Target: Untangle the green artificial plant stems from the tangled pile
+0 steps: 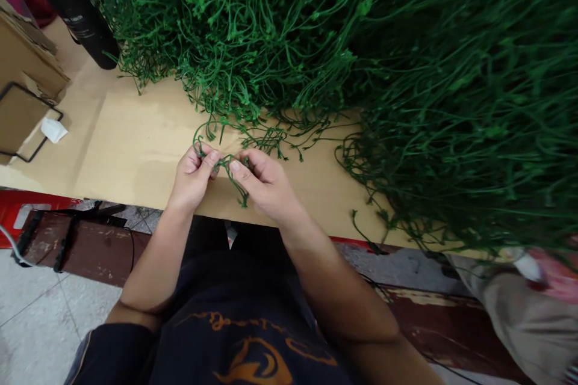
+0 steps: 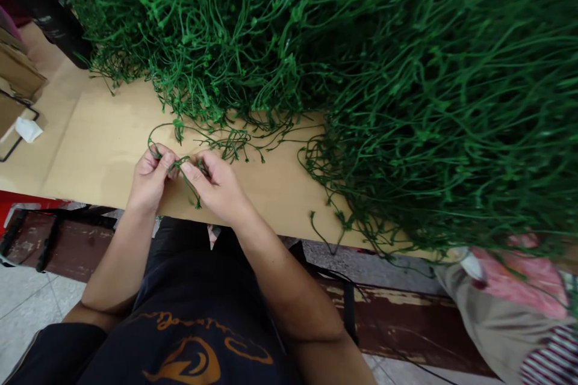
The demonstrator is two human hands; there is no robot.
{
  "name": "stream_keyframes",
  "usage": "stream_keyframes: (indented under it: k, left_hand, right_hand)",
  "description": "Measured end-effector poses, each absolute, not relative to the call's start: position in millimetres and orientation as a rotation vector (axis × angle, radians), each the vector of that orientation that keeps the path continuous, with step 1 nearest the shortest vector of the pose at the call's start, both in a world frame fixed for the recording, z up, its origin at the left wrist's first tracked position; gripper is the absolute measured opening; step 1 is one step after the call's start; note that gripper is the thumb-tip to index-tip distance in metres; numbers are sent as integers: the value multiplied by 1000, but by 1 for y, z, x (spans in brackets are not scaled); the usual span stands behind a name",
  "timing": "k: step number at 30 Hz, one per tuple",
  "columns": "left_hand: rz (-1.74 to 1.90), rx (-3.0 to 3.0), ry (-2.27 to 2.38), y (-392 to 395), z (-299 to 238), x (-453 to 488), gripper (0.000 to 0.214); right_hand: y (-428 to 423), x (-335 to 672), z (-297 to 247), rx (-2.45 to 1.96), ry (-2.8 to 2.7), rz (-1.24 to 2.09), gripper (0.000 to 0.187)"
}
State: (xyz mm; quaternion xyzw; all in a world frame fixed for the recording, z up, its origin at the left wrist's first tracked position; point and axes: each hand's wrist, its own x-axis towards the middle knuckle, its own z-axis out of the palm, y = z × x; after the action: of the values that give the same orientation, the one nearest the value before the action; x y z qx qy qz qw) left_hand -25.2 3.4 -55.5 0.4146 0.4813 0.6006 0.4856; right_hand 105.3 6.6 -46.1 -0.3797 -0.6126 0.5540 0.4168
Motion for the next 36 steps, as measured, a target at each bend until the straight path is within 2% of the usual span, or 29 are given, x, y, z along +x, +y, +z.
stream_keyframes:
  k: [10, 13, 18, 24, 31, 36]
  left_hand:
    - [1410, 1157, 1193, 5, -58, -22, 36]
    - [1404, 1200, 1208, 5, -58, -22, 36]
    - [1399, 1261, 1233, 5, -58, -23, 37]
    - [1420, 1268, 1280, 4, -60, -19, 33]
    - [1496, 1056, 1393, 13, -62, -19, 23]
    - [1407, 1011, 1263, 8, -60, -23, 26]
  right_hand:
    - [11, 107, -49, -806, -1305, 1637, 31]
    - [13, 109, -48, -840, -1381, 1561, 29]
    - [15, 117, -49, -899, -1658, 1219, 29]
    - [8, 122, -50, -673, -1883, 1104, 30]
    - [-27, 127, -23, -200, -2018, 1362, 23]
    - [-19, 144, -30, -639, -1667, 1438, 25]
